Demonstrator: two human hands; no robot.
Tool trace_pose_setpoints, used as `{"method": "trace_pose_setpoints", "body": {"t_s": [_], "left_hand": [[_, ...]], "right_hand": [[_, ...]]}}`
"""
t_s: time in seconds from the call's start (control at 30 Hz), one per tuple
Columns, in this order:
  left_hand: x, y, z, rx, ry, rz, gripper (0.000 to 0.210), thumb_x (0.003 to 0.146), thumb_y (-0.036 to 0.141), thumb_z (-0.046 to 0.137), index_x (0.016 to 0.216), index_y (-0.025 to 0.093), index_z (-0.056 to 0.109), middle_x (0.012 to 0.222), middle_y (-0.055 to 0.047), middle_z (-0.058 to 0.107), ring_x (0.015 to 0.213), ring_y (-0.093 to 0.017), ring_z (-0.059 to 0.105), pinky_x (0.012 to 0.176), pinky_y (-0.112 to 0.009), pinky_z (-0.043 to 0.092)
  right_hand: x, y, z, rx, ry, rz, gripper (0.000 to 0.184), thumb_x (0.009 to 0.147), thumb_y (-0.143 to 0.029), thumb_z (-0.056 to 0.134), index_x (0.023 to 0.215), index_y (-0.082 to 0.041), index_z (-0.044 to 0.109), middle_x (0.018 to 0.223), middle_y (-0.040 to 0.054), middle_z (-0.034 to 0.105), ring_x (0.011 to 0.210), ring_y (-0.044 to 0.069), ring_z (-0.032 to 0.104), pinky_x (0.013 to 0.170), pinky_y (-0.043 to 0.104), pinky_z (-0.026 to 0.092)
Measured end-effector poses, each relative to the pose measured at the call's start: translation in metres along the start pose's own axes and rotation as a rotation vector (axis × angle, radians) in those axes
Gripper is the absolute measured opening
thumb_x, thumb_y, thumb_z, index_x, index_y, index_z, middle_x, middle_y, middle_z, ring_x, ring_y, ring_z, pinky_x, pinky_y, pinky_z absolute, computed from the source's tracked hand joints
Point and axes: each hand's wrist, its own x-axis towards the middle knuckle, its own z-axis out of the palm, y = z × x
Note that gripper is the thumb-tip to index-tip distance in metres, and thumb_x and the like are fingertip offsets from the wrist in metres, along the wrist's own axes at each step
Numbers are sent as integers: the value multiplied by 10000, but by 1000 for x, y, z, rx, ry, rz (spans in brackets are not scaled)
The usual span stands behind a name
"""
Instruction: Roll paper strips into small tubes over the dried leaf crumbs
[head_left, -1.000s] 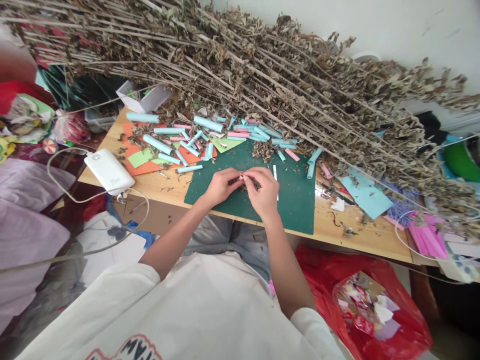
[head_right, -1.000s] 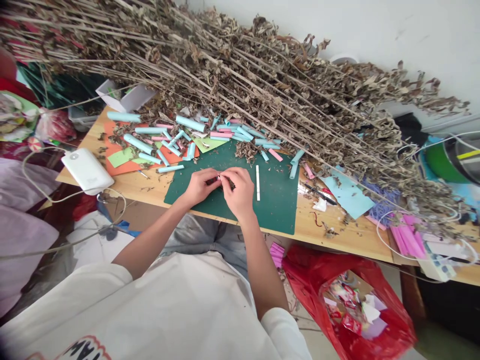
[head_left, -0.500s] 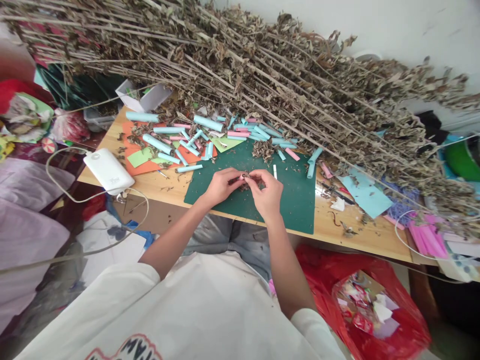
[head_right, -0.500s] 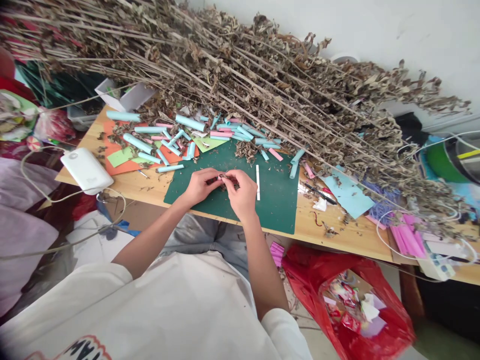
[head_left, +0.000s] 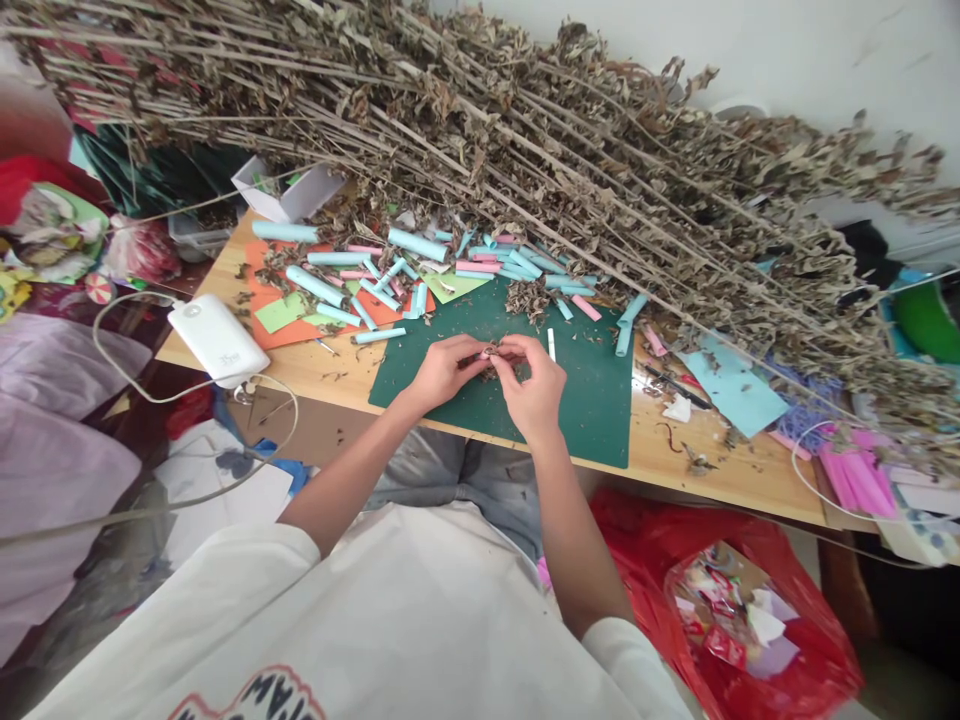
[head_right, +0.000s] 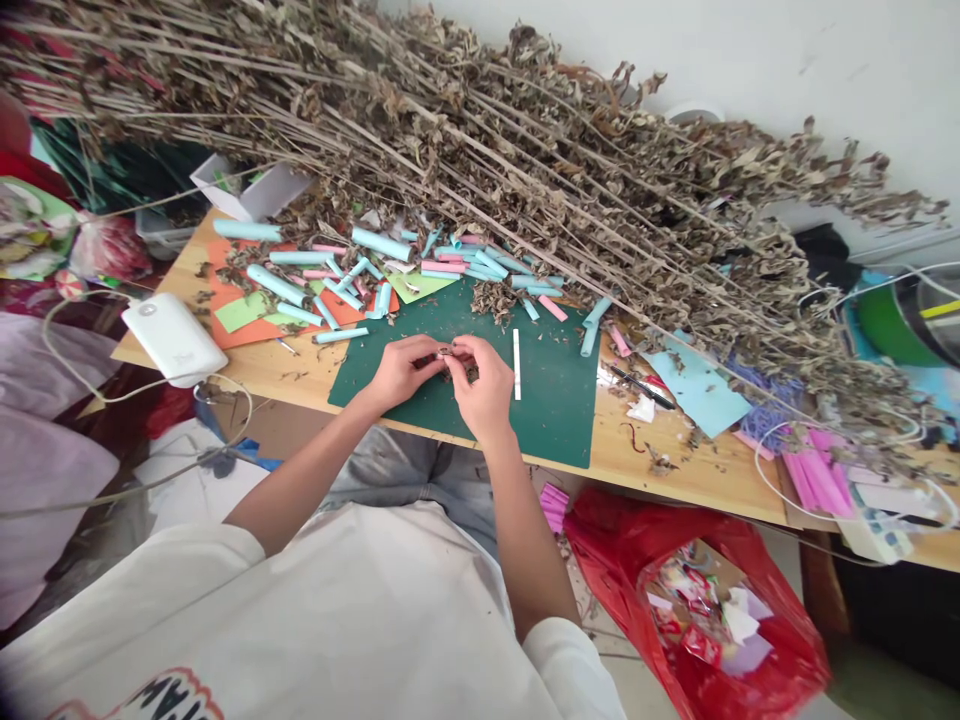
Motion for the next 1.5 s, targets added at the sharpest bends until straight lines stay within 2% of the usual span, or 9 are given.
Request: {"method": "trace_pose_setpoints", "body": {"t_s": [0.13,0.43,0.63,0.73,0.87,0.97,1.2,1.4,1.5], "left_hand": [[0,0,0,5,-3,-6,297,944,400,569,1023,159,724,909,-92,720,770,-145,648,681,-241,493],[0,-2,-1,-3,-13,17,234,940,340,584,1007,165,724,928,-86,718,827,-154,659,729,-245,495],[0,-1,-1,41,-17,8,279,960,365,542,934,152,721,875,-83,701,762,-142,637,681,-236,483],[0,0,0,43,-14,7,289,955,386,550,930,151,716,874,-83,704,767,-145,639,686,-240,484],[0,1,0,23,0,12,263,940,380,581,929,154,715,877,-77,705,773,-140,639,694,-235,478],[0,2,0,6,-21,20,251,938,366,587,950,154,720,865,-72,701,765,-136,635,687,-229,475],[1,1,-1,13,-15,14,262,953,358,558,997,164,729,912,-86,716,795,-145,656,710,-236,493],[1,1,-1,17,-7,-16,237,939,353,585,943,154,714,865,-70,705,762,-139,636,688,-226,469],[2,2,-1,50,4,-42,254,920,391,612,923,152,699,856,-64,702,736,-136,620,676,-230,451]], "right_hand": [[5,-2,-1,-3,11,-11,134,926,-306,595,863,-235,690,862,33,710,810,176,666,769,328,556],[1,1,5,-176,-1,-146,129,877,-351,660,931,-253,726,932,72,666,922,220,623,836,380,540],[1,-7,13,-96,53,30,162,908,-346,593,845,-229,685,857,56,660,820,191,640,779,345,546],[3,-4,16,63,66,162,150,890,-350,607,949,-219,649,830,28,665,748,164,641,698,301,552],[5,2,13,250,-35,247,170,878,-346,622,966,-205,659,816,23,684,729,159,661,657,280,561],[4,2,5,164,-61,146,156,902,-333,601,869,-205,685,858,42,688,777,168,662,691,294,558],[2,0,-4,-194,-119,-164,163,947,-286,529,950,-233,683,949,85,691,915,208,641,852,354,530],[5,-7,-6,-255,-181,-149,183,947,-280,516,1009,-240,682,981,78,683,944,209,638,850,341,519],[7,-1,-21,-256,-48,-11,226,948,-319,502,1033,-214,684,1016,84,680,899,193,645,826,331,522]]}}
